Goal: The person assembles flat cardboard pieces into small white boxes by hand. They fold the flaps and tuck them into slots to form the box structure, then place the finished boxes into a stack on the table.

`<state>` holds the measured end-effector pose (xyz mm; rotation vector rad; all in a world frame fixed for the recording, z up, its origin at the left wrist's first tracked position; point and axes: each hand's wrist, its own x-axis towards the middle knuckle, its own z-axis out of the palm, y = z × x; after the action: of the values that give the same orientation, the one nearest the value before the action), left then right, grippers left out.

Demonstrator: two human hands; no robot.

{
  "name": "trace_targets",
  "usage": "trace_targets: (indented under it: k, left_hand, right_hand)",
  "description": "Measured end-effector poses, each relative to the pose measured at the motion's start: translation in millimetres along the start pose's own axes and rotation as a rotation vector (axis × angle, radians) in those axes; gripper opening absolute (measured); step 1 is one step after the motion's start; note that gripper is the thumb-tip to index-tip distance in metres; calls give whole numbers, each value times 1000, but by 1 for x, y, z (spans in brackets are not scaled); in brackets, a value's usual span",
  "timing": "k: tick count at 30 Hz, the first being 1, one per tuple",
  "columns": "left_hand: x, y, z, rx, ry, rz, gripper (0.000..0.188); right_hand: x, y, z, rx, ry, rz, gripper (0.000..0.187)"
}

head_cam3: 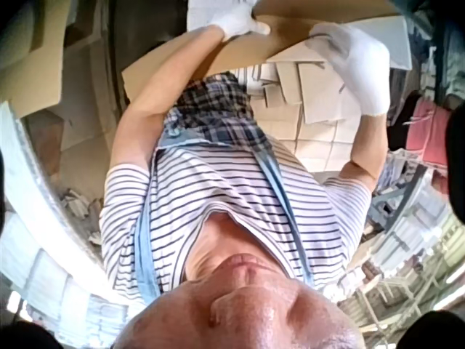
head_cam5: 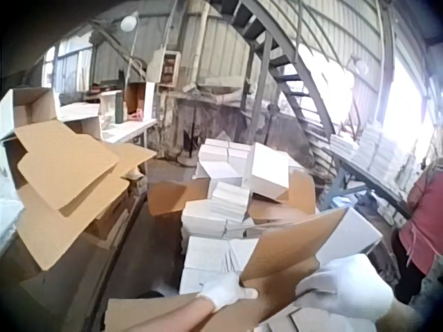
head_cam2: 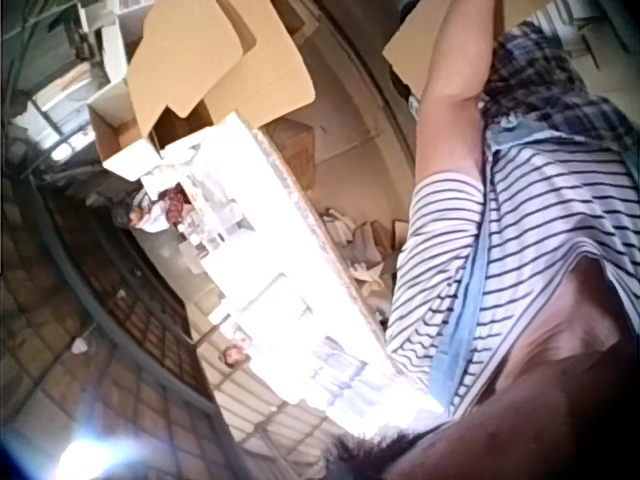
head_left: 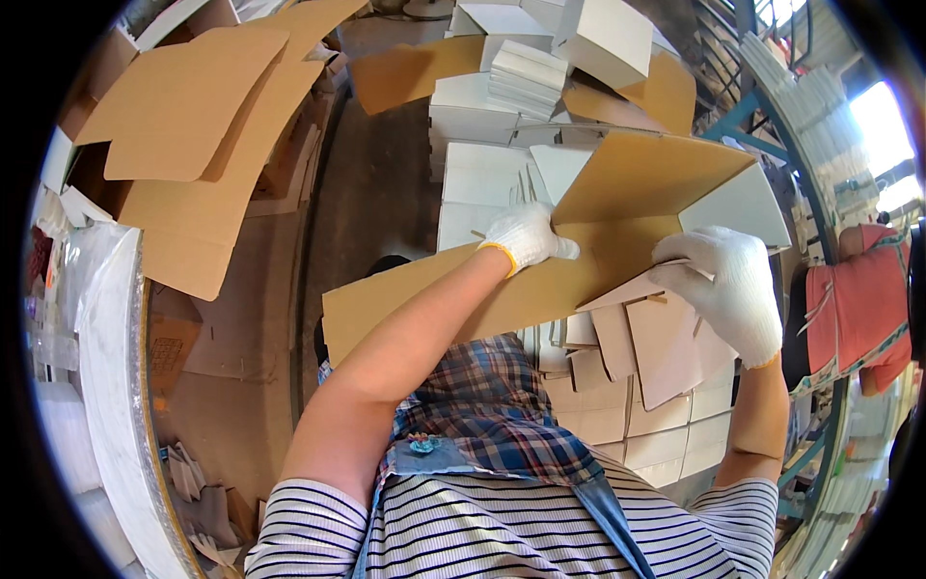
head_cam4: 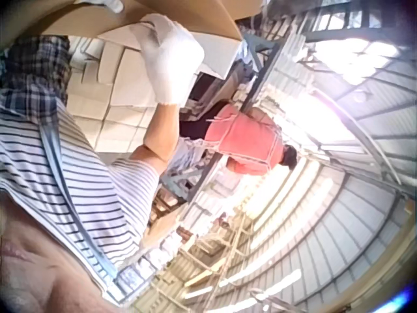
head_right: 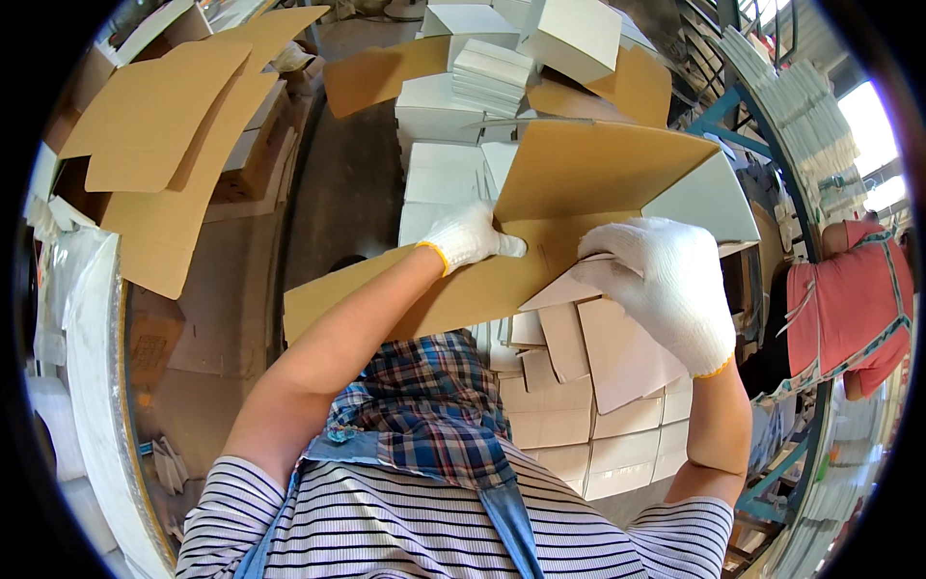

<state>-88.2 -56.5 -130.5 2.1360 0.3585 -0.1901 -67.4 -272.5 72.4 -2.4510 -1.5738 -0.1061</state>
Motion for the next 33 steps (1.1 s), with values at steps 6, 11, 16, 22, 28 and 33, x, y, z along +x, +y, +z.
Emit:
trace_targets:
  k: [6, 11, 16, 22, 28, 33]
  left_hand:
    - [6, -6, 4, 30, 7, 13, 66]
    - [2, 1, 0, 86, -33, -22, 57]
    - [-1, 2, -1, 66, -11, -22, 63]
    - [-1, 1, 0, 86, -14, -24, 64]
    - [-5, 2, 4, 134, 92, 11, 62]
    - [-18, 14, 0, 210, 107, -39, 64]
  right_hand:
    - [-7, 0, 0, -20, 9, -6, 11]
    - [-18, -9, 7, -9, 130, 128, 14]
    - [-14, -9, 23, -136, 223, 115, 16]
    - [-8, -12, 4, -282, 100, -18, 16]
    - [-23, 5, -9, -269, -46, -198, 20]
    - [-39, 4, -7, -121, -75, -296, 26]
